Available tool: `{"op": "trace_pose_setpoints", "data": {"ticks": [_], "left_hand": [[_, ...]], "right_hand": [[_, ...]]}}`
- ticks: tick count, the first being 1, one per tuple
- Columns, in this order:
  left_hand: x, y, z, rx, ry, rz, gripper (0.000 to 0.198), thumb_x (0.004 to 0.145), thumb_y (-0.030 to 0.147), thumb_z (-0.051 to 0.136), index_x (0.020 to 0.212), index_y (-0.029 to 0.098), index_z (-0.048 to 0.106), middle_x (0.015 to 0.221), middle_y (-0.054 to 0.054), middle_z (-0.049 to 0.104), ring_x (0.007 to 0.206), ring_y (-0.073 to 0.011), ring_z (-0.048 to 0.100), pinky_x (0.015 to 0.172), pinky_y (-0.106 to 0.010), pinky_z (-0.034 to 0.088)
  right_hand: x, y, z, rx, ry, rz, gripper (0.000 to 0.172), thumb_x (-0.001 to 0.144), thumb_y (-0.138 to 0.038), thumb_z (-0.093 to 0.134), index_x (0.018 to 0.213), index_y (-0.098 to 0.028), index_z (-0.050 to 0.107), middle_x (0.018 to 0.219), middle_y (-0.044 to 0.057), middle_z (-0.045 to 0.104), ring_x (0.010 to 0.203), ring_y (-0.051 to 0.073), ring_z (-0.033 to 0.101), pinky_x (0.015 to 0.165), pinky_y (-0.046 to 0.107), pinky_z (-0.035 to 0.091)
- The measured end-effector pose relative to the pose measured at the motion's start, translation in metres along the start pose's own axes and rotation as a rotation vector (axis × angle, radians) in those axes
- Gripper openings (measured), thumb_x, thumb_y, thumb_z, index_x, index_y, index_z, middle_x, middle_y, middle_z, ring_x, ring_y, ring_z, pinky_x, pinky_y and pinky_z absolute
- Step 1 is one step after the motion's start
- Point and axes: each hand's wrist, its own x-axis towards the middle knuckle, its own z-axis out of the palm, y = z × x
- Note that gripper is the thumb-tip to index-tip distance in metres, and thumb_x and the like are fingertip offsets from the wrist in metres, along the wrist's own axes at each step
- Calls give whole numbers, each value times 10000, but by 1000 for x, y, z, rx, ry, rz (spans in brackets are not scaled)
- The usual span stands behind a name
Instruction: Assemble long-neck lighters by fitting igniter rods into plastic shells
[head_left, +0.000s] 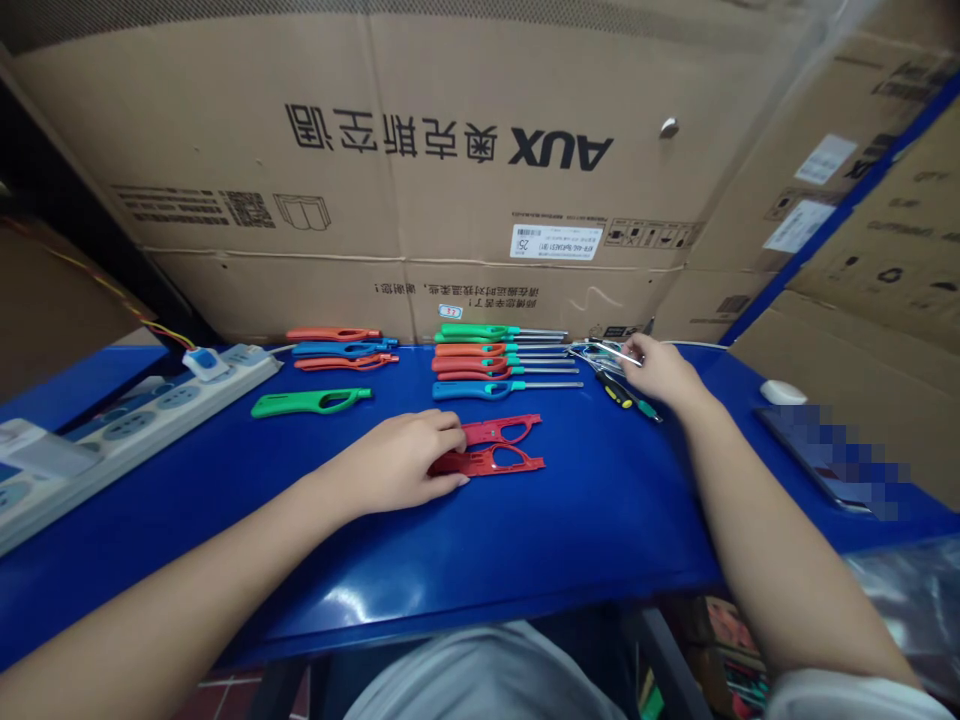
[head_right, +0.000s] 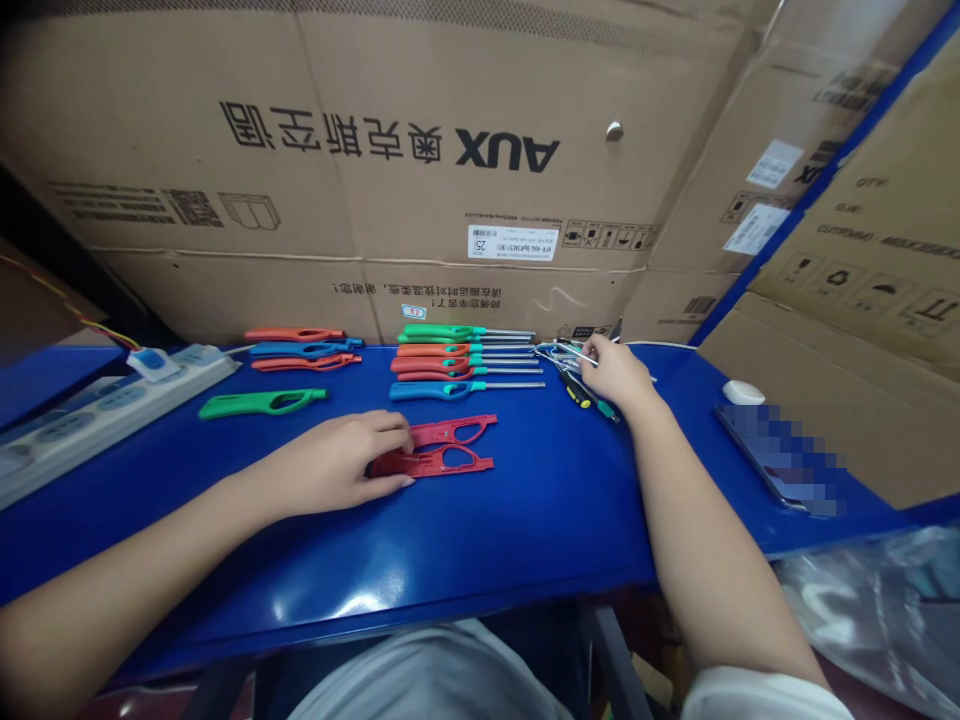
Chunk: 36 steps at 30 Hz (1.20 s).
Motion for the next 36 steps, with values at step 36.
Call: {"op": "trace_pose_setpoints", "data": {"ticks": [36], "left_hand": [[0,-3,4,-4,11,14,229,939,341,602,1111,199,655,1100,-75,640,992,-243,628,804,-335,495]], "right_hand": [[5,18,-4,56,207,196,174,943,-314,468,1031,-205,572,1076,160,694,977,307,634,795,393,475]]}}
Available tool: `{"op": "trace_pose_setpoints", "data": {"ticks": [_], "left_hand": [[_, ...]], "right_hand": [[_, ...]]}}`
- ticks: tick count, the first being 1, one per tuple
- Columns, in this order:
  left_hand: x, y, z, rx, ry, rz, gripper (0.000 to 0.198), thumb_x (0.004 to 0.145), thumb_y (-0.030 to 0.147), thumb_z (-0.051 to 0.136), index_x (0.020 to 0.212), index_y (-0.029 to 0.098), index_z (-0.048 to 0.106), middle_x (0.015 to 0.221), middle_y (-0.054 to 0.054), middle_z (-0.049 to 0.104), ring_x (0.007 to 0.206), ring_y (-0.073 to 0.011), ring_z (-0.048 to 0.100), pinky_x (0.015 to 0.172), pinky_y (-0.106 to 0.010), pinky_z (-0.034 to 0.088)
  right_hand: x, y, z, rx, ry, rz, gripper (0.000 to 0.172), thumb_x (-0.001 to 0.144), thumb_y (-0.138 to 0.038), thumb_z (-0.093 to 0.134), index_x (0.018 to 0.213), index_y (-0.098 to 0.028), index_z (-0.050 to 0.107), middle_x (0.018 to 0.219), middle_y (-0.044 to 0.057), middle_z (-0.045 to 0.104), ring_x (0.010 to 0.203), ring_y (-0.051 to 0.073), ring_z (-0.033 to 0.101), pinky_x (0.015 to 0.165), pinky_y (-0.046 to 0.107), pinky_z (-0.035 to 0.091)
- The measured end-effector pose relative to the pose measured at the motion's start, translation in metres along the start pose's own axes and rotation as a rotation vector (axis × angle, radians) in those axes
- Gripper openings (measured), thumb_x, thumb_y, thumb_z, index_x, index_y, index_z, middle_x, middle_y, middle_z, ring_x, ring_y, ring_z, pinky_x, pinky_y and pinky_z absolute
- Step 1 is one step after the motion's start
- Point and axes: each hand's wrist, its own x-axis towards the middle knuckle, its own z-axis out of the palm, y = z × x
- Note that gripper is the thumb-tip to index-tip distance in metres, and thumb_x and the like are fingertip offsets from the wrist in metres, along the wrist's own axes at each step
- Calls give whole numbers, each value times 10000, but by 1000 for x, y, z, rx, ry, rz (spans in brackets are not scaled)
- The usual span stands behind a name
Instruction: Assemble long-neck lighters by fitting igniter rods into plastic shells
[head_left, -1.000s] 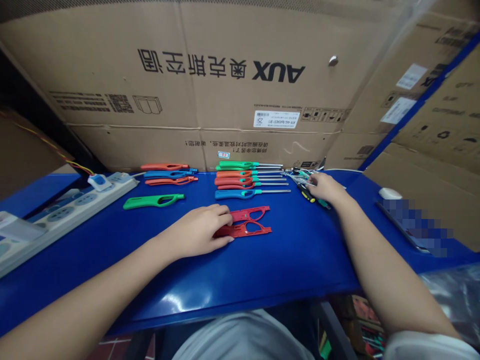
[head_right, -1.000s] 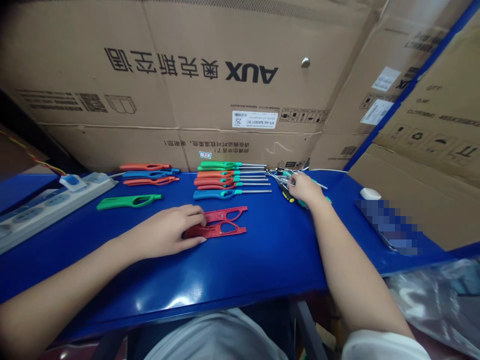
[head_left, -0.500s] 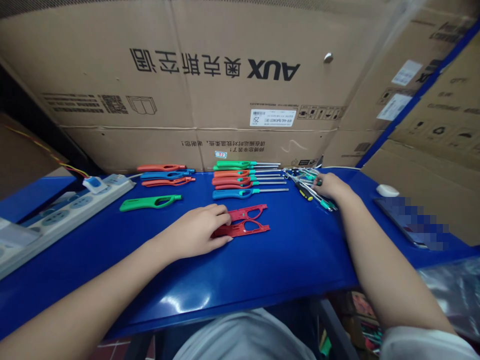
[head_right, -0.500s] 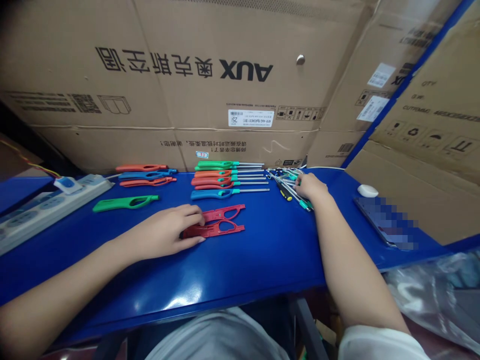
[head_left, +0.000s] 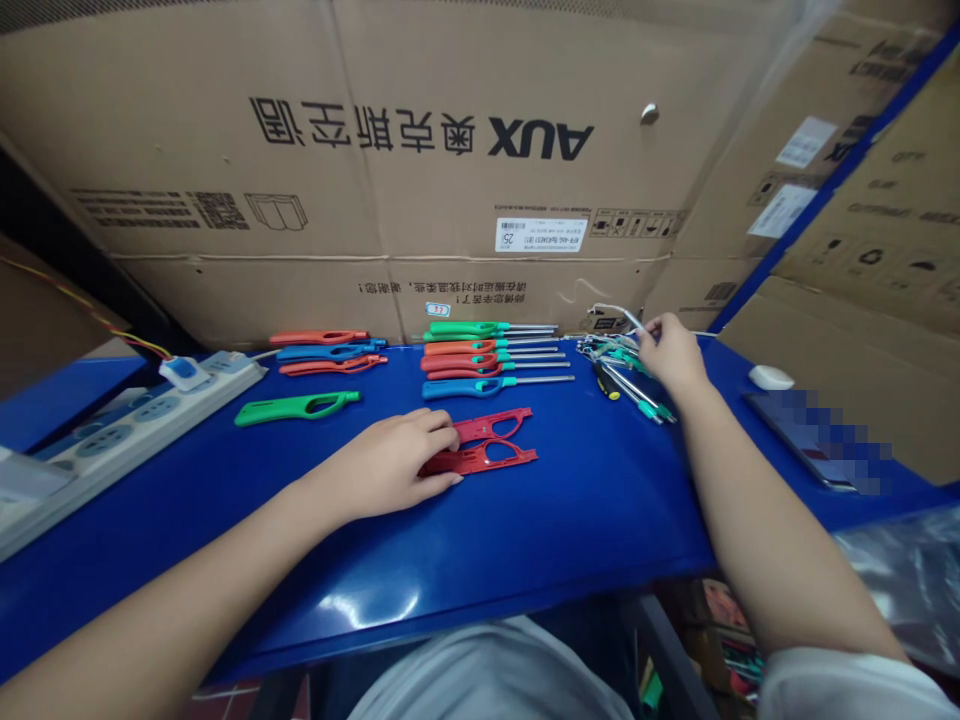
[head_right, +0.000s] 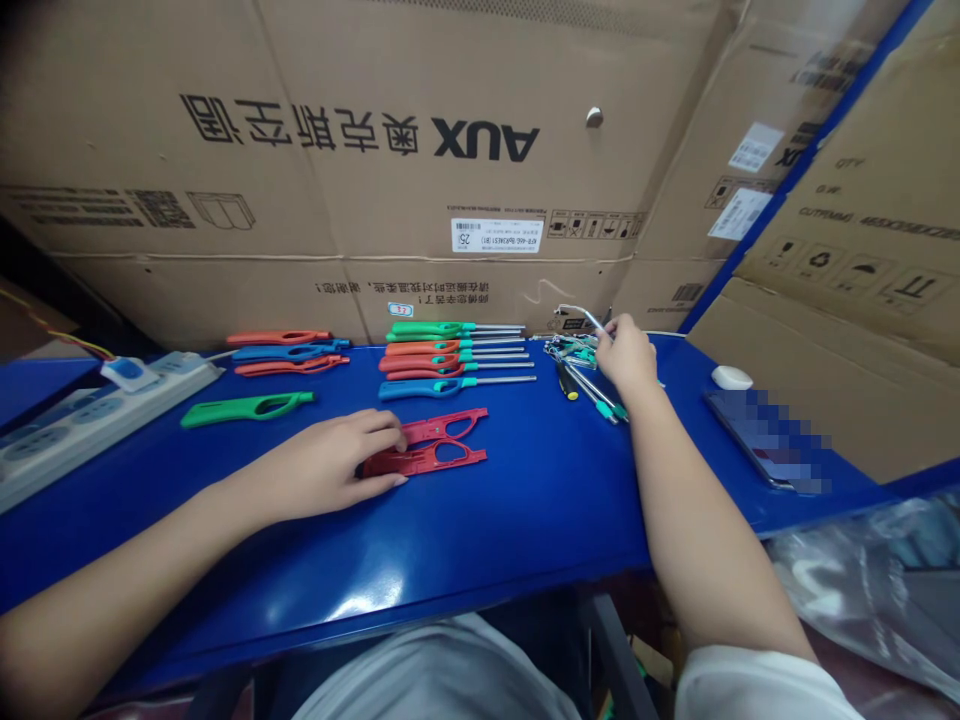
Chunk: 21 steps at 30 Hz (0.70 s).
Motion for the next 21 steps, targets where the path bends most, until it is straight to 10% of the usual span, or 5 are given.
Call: {"op": "trace_pose_setpoints", "data": {"ticks": [10,17,21], "left_hand": [[-2,-1,-1,-8,15,3,220,919,327,627,1100,206,660,1089,-73,648,989,-250,641,796,-330,491],[-5,-11,-10,39,28,-16,209,890,365,641,1024,209,678,1064,-84,662,970,-258,629,819,-360,503],[-4,-9,-12,-77,236,-96,529,891,595,625,1246,204,621,1243,-110,652,1159,-301,598,989,-430,498]], "right_hand": [[-1,-10,-5,366,13,-27,111,918,-298,506,951,-208,563,923,116,684,834,235,629,760,351,496],[-31,-46,-21,757,-580,-339,369,822,-567,689,938,-235,579,725,-13,596,567,138,538,564,291,479],[-57,-72,-26,844,-769,-469,407,837,-601,695,917,-222,569,681,-34,581,522,106,536,507,252,458]]}}
